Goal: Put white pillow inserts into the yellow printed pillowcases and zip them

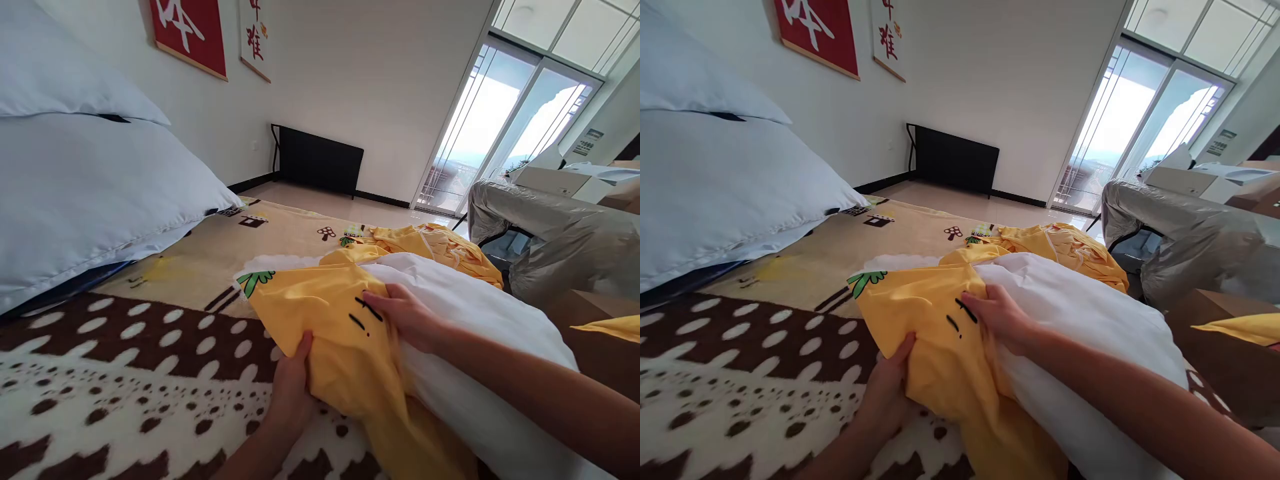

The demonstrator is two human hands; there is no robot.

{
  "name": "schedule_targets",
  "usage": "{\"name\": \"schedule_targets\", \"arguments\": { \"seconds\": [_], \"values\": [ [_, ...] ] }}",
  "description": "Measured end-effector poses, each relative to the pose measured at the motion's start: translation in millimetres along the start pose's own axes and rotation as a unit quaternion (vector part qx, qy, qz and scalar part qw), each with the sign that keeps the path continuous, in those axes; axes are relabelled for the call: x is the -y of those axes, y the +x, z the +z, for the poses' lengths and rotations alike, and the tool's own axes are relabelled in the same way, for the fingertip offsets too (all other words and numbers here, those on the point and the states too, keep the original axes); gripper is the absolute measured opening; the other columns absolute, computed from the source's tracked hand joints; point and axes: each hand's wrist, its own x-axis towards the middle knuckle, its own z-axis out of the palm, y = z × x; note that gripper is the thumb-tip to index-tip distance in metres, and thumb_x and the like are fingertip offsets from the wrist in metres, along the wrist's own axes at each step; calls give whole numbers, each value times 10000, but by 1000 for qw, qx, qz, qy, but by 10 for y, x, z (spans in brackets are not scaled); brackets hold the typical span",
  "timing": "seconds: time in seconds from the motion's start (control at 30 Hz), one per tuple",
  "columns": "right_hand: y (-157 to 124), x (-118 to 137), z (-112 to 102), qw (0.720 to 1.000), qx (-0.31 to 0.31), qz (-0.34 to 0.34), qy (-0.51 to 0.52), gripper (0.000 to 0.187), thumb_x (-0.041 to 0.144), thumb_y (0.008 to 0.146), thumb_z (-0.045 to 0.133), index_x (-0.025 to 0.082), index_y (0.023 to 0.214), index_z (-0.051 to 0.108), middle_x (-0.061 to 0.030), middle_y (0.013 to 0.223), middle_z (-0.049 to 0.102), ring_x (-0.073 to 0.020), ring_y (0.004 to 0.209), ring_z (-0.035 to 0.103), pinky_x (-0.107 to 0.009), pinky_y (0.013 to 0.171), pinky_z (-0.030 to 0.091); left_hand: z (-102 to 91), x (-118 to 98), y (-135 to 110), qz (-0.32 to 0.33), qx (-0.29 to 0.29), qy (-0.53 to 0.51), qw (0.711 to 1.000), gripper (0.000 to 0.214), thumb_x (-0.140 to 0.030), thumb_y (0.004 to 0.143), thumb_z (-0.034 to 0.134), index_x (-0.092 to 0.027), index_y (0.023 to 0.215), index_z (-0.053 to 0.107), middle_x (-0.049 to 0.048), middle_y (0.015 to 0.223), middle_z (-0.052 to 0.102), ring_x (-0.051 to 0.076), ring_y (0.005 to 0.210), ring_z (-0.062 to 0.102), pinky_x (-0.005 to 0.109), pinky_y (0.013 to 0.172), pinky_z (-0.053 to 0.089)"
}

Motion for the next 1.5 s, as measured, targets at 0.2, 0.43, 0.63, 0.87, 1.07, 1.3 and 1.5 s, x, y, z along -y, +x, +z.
{"name": "schedule_targets", "arguments": {
  "seconds": [0.2,0.43,0.63,0.87,1.07,1.3,1.5],
  "values": [
    [152,124,-294,999,-18,33,-1,145,255,710,704,149,672,612,-50,711,693,-152,658,647,-251,627,536,0,-294,128,24,16,-60,998,319,-190,860,528,-137,1169,591,118,1006,693,215,793,681,345,721,590],
    [220,287,-240,997,39,60,-34,107,171,665,705,146,707,610,-24,720,665,-138,673,629,-255,668,535,-43,-135,108,48,-31,-13,998,239,-185,751,655,-131,983,662,88,925,702,210,726,680,328,692,588],
    [703,338,25,983,-55,47,-168,157,184,728,669,165,646,536,-32,626,625,-174,612,619,-290,564,519,-47,-65,86,26,1,-5,1000,306,-150,702,706,-113,1001,651,123,997,696,242,790,688,344,716,586],
    [1026,261,-34,981,-130,4,-145,102,129,776,599,170,728,518,8,568,573,-137,564,577,-258,541,490,-71,-199,99,35,11,-11,999,213,-108,775,603,-97,984,642,119,908,709,225,772,688,341,739,585],
    [155,112,133,1000,20,5,-22,106,247,785,587,143,767,598,-39,728,657,-142,681,627,-281,712,517,-48,-213,95,16,4,-18,1000,288,-143,786,602,-114,1071,630,129,1053,679,227,764,685,351,705,594],
    [-598,-419,-79,947,260,22,-188,251,331,715,707,161,895,668,-1,901,664,-180,862,590,-255,753,464,-82,-254,190,11,24,-14,1000,269,-166,796,593,-106,1056,632,140,1000,684,241,719,681,385,649,592],
    [-732,-324,-692,997,44,2,-60,350,462,751,664,149,908,664,-47,870,657,-166,802,604,-267,733,478,-102,-295,298,42,-9,-19,999,257,-156,786,604,-133,1040,639,100,976,692,198,704,664,339,667,586]
  ]
}}
